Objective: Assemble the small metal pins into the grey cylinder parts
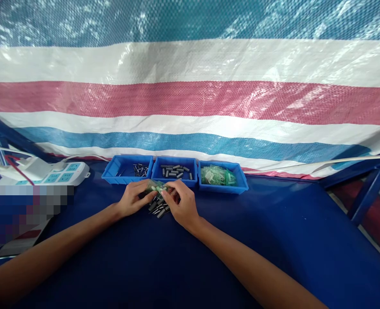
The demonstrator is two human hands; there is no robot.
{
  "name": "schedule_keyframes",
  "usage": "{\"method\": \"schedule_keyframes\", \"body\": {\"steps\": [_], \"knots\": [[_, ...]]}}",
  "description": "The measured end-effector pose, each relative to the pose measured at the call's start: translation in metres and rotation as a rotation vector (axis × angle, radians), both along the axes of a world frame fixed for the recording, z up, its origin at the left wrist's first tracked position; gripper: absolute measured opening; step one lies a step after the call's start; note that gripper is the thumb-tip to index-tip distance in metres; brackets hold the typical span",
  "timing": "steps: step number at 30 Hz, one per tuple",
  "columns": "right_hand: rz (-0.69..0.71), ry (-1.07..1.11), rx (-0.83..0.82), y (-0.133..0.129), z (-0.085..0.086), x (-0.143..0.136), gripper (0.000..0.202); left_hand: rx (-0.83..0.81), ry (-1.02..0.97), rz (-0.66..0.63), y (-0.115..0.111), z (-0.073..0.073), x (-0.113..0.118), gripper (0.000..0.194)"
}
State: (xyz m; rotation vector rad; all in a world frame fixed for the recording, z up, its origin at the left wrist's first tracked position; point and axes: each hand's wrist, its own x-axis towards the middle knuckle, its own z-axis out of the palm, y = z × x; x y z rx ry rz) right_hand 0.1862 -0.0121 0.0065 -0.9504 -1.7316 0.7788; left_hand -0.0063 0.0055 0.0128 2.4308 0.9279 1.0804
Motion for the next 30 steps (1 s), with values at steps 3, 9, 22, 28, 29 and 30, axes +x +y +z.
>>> {"method": "schedule_keyframes", "body": {"steps": [3, 9, 22, 28, 29, 30], "knots": [[-0.026, -0.021, 0.004, 0.000, -0.001, -0.001, 0.014, 0.000, 0.013, -0.007, -0.001, 0.001, 0.000, 0.020], [-0.057, 0.006, 0.018, -0.003, -0.003, -0.001, 0.018, -0.053, -0.024, 0.019, -0.001, -0.002, 0.000, 0.017], [-0.006, 0.027, -0.060, -0.003, 0.005, -0.002, 0.014, 0.081, -0.135, 0.152, 0.001, -0.015, -0.002, 0.021], [-0.065, 0.015, -0.149, 0.001, 0.026, 0.000, 0.013, -0.030, -0.267, 0.146, 0.002, -0.016, -0.001, 0.039], [-0.100, -0.038, -0.141, 0.004, 0.033, 0.004, 0.012, -0.051, -0.278, 0.145, 0.002, -0.015, -0.001, 0.038], [-0.125, -0.103, -0.120, 0.008, 0.042, 0.009, 0.011, -0.068, -0.279, 0.143, 0.002, -0.015, -0.001, 0.038]]}}
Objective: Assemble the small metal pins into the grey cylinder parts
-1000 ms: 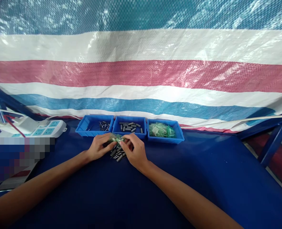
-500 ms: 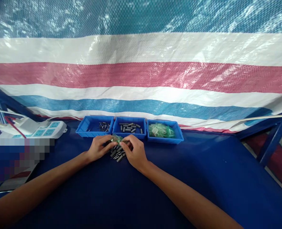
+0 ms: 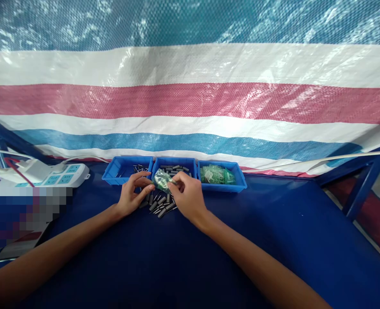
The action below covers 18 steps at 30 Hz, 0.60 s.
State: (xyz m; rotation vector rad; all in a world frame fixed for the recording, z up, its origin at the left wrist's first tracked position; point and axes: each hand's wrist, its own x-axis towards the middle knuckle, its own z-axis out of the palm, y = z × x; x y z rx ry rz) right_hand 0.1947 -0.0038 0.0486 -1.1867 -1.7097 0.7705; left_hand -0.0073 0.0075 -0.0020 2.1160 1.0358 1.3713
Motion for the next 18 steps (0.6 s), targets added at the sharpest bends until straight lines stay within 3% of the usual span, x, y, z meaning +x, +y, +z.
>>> {"method": "schedule_keyframes", "body": {"steps": [3, 8, 13, 18], "knots": [[-0.041, -0.228, 0.022, 0.016, 0.031, 0.023, 0.010, 0.001, 0.025, -0.018, 0.000, 0.002, 0.000, 0.035], [-0.316, -0.746, 0.041, 0.040, 0.069, 0.075, 0.010, 0.031, 0.067, -0.028, -0.001, 0.003, 0.000, 0.029], [-0.026, -0.922, -0.217, 0.054, 0.068, 0.106, 0.014, 0.031, 0.068, -0.014, -0.001, 0.003, 0.000, 0.025], [-0.028, -1.207, -0.163, 0.062, 0.056, 0.109, 0.015, 0.027, 0.068, -0.010, -0.001, 0.003, -0.001, 0.024]]}}
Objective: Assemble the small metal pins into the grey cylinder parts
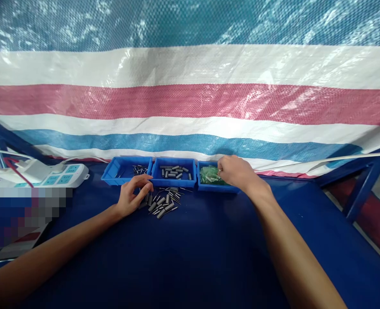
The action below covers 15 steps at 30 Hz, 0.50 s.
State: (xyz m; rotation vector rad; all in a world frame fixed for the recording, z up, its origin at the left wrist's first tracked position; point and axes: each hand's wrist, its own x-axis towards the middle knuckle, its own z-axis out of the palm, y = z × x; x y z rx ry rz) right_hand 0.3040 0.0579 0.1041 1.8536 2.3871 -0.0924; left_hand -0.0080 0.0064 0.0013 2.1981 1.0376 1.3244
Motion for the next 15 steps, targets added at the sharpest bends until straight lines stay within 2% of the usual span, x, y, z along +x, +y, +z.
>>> {"method": "schedule_keyframes", "body": {"steps": [6, 11, 15], "knots": [[0.022, -0.068, 0.019, -0.001, -0.003, -0.002, 0.012, 0.003, 0.007, 0.014, 0.000, 0.000, 0.000, 0.022], [0.089, -0.047, 0.062, -0.010, 0.004, -0.008, 0.029, -0.002, 0.006, 0.016, 0.000, -0.001, 0.000, 0.022], [0.038, -0.150, 0.051, -0.013, 0.003, -0.019, 0.021, -0.003, 0.014, 0.022, -0.001, 0.000, -0.001, 0.022]]}}
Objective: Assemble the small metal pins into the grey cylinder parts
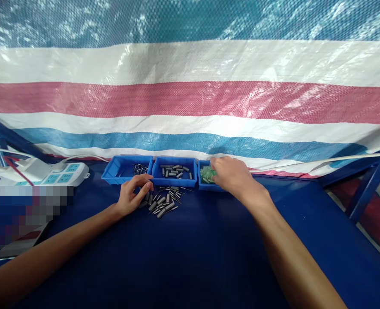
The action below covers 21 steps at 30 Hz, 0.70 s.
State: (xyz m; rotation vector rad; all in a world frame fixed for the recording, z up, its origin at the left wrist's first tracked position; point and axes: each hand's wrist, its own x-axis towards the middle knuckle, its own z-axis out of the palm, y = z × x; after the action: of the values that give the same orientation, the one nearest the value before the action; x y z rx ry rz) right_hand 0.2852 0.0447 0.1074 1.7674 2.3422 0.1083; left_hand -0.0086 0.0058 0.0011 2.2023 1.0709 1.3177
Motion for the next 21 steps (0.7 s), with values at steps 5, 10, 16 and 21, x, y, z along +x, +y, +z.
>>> {"method": "schedule_keyframes", "body": {"steps": [5, 10, 16, 21], "knots": [[-0.044, -0.086, 0.000, 0.001, -0.009, -0.007, 0.025, 0.001, 0.005, 0.004, -0.001, 0.002, 0.000, 0.021], [-0.074, -0.089, 0.074, -0.012, 0.002, -0.018, 0.034, -0.004, 0.002, 0.005, -0.001, 0.002, 0.001, 0.020], [0.192, 0.028, -0.107, -0.039, -0.010, -0.054, 0.015, -0.009, -0.007, 0.009, -0.001, 0.002, 0.001, 0.021], [0.194, 0.024, -0.199, -0.046, -0.042, -0.075, 0.014, -0.003, -0.010, 0.011, 0.000, 0.002, 0.001, 0.021]]}}
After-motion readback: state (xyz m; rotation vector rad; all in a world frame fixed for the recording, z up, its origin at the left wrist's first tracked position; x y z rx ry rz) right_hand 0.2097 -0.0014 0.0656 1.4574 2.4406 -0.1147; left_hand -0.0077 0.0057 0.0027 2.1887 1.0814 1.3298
